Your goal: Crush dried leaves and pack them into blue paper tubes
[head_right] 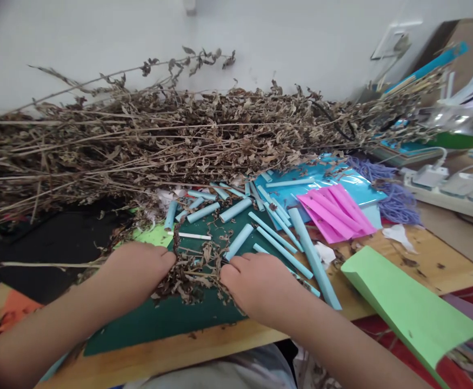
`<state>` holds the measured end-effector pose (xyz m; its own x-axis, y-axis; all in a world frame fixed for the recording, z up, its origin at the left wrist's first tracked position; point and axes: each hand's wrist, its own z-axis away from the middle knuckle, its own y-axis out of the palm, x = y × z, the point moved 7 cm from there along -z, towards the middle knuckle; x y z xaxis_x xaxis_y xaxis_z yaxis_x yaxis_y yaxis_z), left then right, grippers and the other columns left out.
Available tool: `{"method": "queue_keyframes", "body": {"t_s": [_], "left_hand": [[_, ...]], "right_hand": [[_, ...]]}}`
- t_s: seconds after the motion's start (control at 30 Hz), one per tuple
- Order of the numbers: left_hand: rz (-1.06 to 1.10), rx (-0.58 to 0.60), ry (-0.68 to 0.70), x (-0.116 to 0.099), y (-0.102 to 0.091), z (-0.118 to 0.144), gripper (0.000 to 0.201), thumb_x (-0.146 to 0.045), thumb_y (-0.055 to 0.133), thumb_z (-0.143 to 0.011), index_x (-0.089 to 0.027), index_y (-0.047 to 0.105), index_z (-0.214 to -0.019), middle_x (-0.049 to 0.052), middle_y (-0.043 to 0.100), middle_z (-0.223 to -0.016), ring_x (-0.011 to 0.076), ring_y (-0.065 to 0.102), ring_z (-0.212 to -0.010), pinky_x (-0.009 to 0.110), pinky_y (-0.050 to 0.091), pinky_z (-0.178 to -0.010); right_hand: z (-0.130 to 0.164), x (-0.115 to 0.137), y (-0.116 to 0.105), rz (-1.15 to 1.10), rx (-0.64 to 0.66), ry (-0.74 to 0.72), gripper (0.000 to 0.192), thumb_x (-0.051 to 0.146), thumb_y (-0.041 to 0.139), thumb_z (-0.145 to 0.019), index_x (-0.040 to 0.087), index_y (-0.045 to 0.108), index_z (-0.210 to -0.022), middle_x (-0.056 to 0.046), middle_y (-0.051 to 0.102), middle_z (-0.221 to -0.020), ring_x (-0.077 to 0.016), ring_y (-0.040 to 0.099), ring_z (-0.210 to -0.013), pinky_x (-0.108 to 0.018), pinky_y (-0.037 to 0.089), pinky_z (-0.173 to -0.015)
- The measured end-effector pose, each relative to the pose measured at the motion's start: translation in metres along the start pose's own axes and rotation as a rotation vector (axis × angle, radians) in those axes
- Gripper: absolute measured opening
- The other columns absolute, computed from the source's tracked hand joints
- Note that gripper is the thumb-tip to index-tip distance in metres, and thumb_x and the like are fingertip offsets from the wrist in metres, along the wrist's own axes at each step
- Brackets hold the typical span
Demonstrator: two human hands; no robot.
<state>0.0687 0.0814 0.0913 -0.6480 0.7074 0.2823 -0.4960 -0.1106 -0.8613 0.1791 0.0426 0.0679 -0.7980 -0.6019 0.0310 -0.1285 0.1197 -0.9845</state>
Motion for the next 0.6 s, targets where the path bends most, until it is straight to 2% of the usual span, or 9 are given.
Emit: {"method": "queue_keyframes", "body": {"t_s": [0.27,0.5,0.6], "left_hand": [[0.015,0.023,0.011,-0.003,0.0,-0.007,0.021,0.002,0.043,-0.063,-0.012,0.055,-0.073,0.011,0.062,-0.069,0.0278,0.061,-0.064,0.039,0.048,-0.052],[0.0,-0.03,0.066,-0.005,0.002,-0.012,0.022,0.003,0.041,-0.062,-0.011,0.054,-0.072,0.011,0.062,-0.067,0.0276,0.061,-0.063,0.04,0.048,-0.054],[-0.007,-0.017,0.07,-0.004,0.002,-0.013,0.022,0.003,0.042,-0.062,-0.011,0.054,-0.073,0.011,0.062,-0.069,0.0278,0.061,-0.065,0.04,0.047,-0.055]], "right_hand": [[0.003,0.008,-0.006,0.012,-0.136,-0.07,0.012,0.016,0.05,-0.067,0.019,0.045,-0.057,0.001,0.048,-0.051,-0.0134,0.038,-0.045,-0.027,0.015,-0.046],[-0.003,0.008,0.0,0.022,-0.101,-0.033,0.01,0.016,0.051,-0.067,0.019,0.046,-0.058,0.001,0.05,-0.051,-0.0143,0.041,-0.044,-0.027,0.013,-0.045],[-0.003,0.009,0.002,0.018,-0.105,-0.04,0.01,0.016,0.051,-0.067,0.019,0.046,-0.059,0.0,0.05,-0.052,-0.0143,0.042,-0.045,-0.027,0.014,-0.045]]}}
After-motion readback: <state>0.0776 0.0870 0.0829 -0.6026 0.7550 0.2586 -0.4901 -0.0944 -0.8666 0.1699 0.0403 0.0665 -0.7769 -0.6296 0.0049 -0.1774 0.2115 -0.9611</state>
